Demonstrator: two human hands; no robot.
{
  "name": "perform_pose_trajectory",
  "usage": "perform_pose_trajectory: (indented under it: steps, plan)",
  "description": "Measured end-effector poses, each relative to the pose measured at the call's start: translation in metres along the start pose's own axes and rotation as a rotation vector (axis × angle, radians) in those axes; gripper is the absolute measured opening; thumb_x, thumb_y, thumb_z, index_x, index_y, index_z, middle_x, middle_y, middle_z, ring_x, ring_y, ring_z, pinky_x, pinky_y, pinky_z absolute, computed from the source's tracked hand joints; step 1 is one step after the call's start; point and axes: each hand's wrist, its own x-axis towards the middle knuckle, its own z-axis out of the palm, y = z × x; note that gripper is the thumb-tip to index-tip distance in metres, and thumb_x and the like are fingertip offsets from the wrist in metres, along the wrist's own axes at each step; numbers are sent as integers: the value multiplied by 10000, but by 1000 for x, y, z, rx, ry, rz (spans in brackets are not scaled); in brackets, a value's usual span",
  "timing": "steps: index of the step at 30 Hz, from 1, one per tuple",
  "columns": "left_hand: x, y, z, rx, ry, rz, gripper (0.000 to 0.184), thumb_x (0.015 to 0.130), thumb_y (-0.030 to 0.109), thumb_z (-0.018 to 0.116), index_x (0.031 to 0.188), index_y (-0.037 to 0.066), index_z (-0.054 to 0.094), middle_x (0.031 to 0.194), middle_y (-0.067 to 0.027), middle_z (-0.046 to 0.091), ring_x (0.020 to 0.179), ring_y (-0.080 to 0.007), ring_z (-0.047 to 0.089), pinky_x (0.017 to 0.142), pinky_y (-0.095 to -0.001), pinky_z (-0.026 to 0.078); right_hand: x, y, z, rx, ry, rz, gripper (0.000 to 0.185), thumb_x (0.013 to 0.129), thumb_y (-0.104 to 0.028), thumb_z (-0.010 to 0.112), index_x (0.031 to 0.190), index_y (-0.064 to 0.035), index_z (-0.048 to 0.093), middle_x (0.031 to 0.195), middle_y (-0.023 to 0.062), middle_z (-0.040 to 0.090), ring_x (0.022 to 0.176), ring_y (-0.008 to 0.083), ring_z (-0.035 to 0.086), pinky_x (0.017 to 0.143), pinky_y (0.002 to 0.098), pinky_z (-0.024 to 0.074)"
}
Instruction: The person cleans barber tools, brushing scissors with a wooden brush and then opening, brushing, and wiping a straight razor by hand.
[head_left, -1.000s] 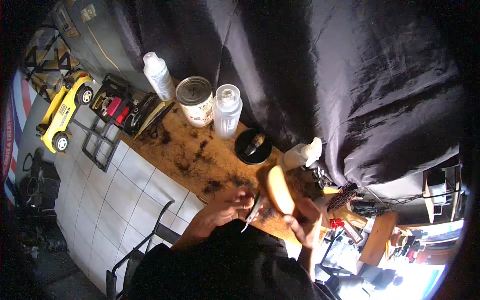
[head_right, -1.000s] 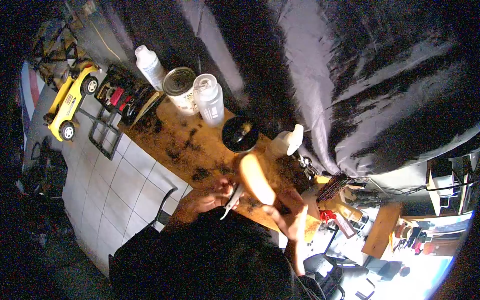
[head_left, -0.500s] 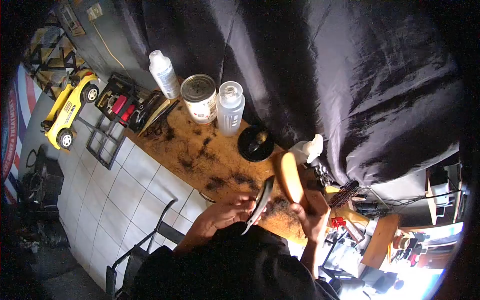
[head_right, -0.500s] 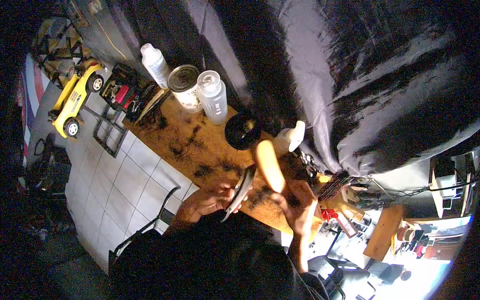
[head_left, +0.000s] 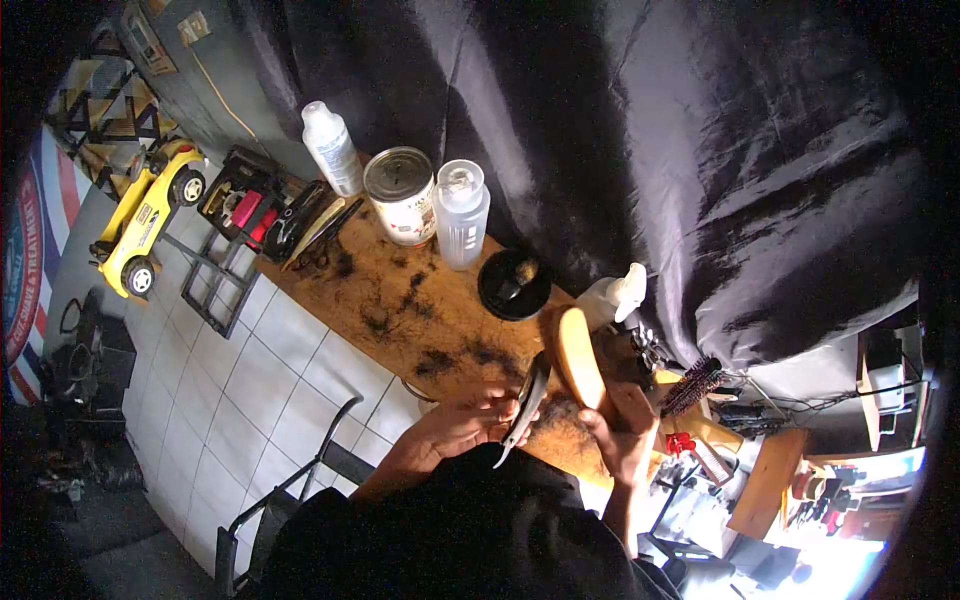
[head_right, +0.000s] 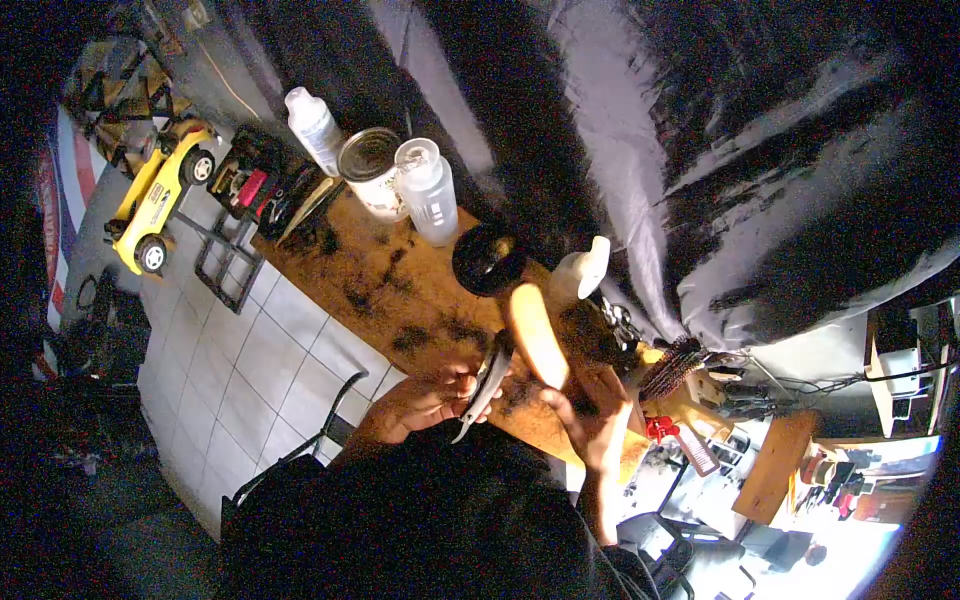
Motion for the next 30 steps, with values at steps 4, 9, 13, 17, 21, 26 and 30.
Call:
perform_pose_trajectory:
  steps: [4,9,13,17,21,26,30]
  plan:
    - [10,-21,-24,-20,158,291,367,905,190,547,1210,10,447,1031,-61,584,918,-174,592,834,-340,495,6,2,-12,377,-571,-292,515,602,-336,820,949,10,661,907,135,643,760,226,616,653,340,473]
    - [5,-1,4,28,302,119,266,895,155,561,1108,12,488,995,-62,586,875,-164,607,782,-326,519,-4,-8,-5,334,-568,-163,491,596,-279,828,954,14,663,901,134,637,792,212,619,667,321,496]
    - [0,12,13,129,250,15,302,888,122,559,1170,35,492,970,-86,602,857,-195,625,772,-346,541,-3,1,4,31,-145,134,464,657,-258,808,949,55,630,846,103,592,759,146,579,635,271,480]
    - [-4,7,6,171,145,14,372,874,199,586,1210,85,473,1075,-76,579,936,-205,606,810,-373,522,-2,2,-4,86,-103,139,422,649,-203,812,924,57,627,829,110,594,753,161,581,643,270,475]
    - [5,14,11,100,-27,364,414,884,170,576,1250,26,448,1035,-41,574,948,-139,567,832,-299,483,0,9,-11,400,-562,-248,457,583,-200,845,936,15,649,833,124,620,768,202,609,658,296,485]
    - [5,14,-8,397,232,57,405,858,181,619,1206,30,477,1005,-37,578,897,-138,579,787,-298,496,-3,6,-2,252,-589,-282,495,561,-222,851,967,-6,670,883,153,635,778,234,629,648,317,499]
    - [-5,11,11,158,162,22,257,885,143,569,1108,30,508,947,-80,588,830,-188,609,759,-337,526,-1,-6,9,40,-134,-31,460,656,-304,798,938,32,658,862,141,619,741,200,597,634,305,475]
